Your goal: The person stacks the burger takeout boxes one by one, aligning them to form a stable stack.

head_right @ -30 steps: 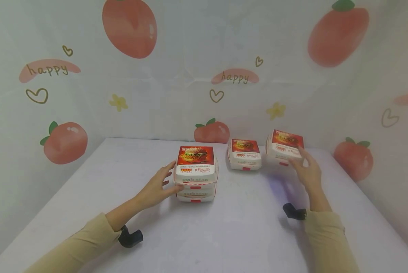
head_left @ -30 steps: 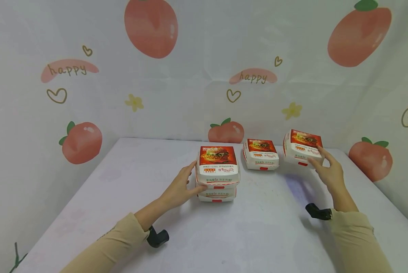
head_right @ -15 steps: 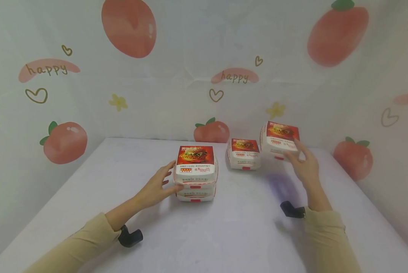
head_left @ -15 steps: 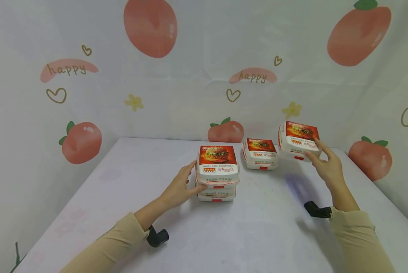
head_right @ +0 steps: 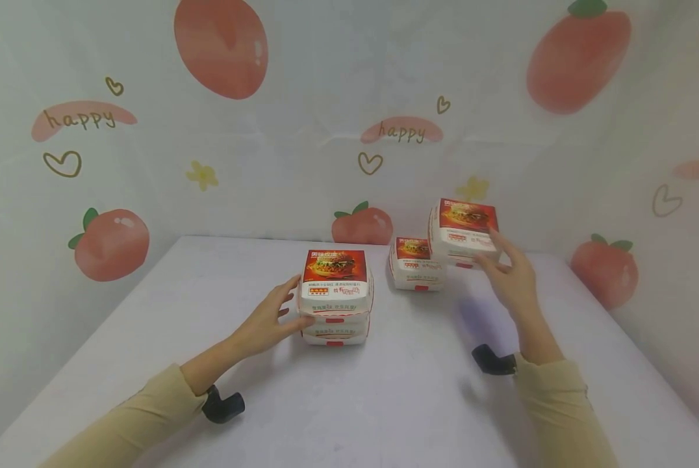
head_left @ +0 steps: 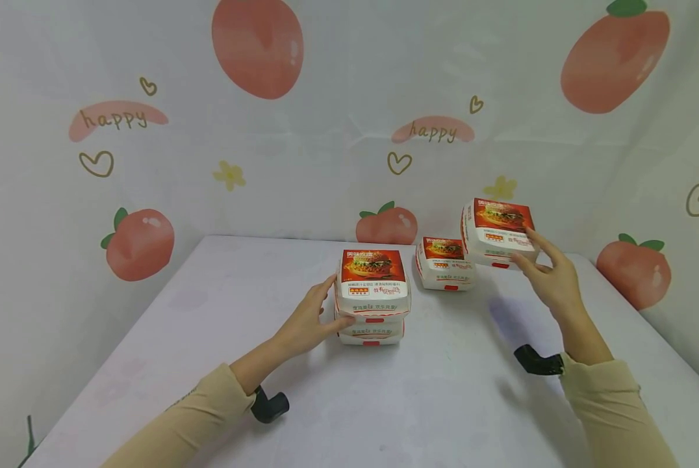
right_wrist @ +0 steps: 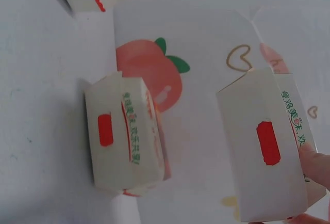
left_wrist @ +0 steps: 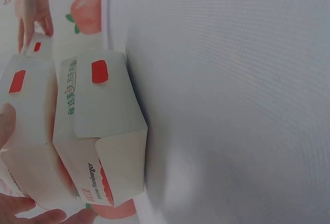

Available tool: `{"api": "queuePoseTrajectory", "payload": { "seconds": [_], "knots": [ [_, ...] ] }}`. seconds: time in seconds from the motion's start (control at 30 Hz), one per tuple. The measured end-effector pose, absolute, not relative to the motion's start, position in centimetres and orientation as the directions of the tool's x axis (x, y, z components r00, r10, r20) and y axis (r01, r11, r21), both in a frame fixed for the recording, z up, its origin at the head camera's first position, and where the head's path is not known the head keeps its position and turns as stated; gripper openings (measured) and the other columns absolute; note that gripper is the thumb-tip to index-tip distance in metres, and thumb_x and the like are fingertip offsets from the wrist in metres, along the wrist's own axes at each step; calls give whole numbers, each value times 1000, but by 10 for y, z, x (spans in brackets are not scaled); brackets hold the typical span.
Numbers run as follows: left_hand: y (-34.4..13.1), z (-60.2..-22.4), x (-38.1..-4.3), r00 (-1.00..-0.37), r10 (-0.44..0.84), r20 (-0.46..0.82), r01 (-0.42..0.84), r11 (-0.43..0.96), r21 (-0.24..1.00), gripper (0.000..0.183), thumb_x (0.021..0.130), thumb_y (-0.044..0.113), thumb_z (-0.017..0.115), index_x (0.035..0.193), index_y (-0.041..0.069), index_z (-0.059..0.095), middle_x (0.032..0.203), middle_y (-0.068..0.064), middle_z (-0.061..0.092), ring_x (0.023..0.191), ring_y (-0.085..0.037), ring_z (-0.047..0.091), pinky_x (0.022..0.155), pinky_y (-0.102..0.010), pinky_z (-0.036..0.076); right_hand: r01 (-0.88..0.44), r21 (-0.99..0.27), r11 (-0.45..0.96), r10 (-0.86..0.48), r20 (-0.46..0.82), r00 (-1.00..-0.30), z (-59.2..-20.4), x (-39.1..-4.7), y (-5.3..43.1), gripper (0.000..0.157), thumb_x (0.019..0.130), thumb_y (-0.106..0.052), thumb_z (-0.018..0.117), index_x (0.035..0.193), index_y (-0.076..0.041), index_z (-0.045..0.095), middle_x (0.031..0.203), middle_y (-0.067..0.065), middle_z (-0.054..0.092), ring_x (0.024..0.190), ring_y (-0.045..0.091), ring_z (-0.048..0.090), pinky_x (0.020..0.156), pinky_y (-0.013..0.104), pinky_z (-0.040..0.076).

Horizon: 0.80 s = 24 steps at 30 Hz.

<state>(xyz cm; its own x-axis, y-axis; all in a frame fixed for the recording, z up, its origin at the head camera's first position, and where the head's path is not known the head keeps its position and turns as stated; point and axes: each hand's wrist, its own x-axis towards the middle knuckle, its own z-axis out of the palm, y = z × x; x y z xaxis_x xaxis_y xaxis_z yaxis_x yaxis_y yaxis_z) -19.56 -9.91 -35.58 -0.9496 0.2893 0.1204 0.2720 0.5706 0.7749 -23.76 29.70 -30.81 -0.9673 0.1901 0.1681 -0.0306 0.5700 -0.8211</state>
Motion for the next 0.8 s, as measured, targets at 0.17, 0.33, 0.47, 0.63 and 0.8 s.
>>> {"api": "queuePoseTrajectory", "payload": {
  "seconds": [0.17,0.33,0.47,0.63,0.8],
  "knots": [
    [-99,-356,-196,-948,287,134,281,567,775,90,82,33,71,149,7,18,147,-16,33,134,-32,36,104,-50,42,-73,-794,604,156,208,-966,-303,-233,291,66,92,-45,51,149,-32,20,156,19,14,124,48,44,78,28,51],
    [-98,-357,-197,-951,282,129,273,564,780,89,82,33,71,149,7,18,147,-16,32,135,-32,35,105,-50,42,-130,-792,596,133,257,-957,-298,-228,282,65,93,-41,52,149,-28,23,155,21,16,120,50,46,65,5,41],
    [-98,-357,-197,-951,283,125,270,565,780,90,82,33,71,149,7,18,148,-17,32,135,-32,35,105,-50,42,-171,-787,592,119,296,-948,-296,-225,276,63,93,-39,54,148,-25,26,154,23,18,118,52,46,61,0,40],
    [-99,-357,-197,-951,284,122,268,566,780,90,82,33,71,149,7,18,148,-17,31,135,-32,35,105,-51,42,-205,-771,603,92,322,-942,-294,-223,270,63,92,-36,56,147,-24,28,153,23,19,120,53,43,63,-3,38],
    [-98,-357,-197,-951,284,126,270,558,785,90,82,33,71,149,7,17,148,-16,32,135,-33,35,105,-51,41,-239,-766,597,68,346,-936,-293,-221,262,62,92,-34,57,147,-22,30,152,23,22,122,51,41,65,-4,38]
  ]
}}
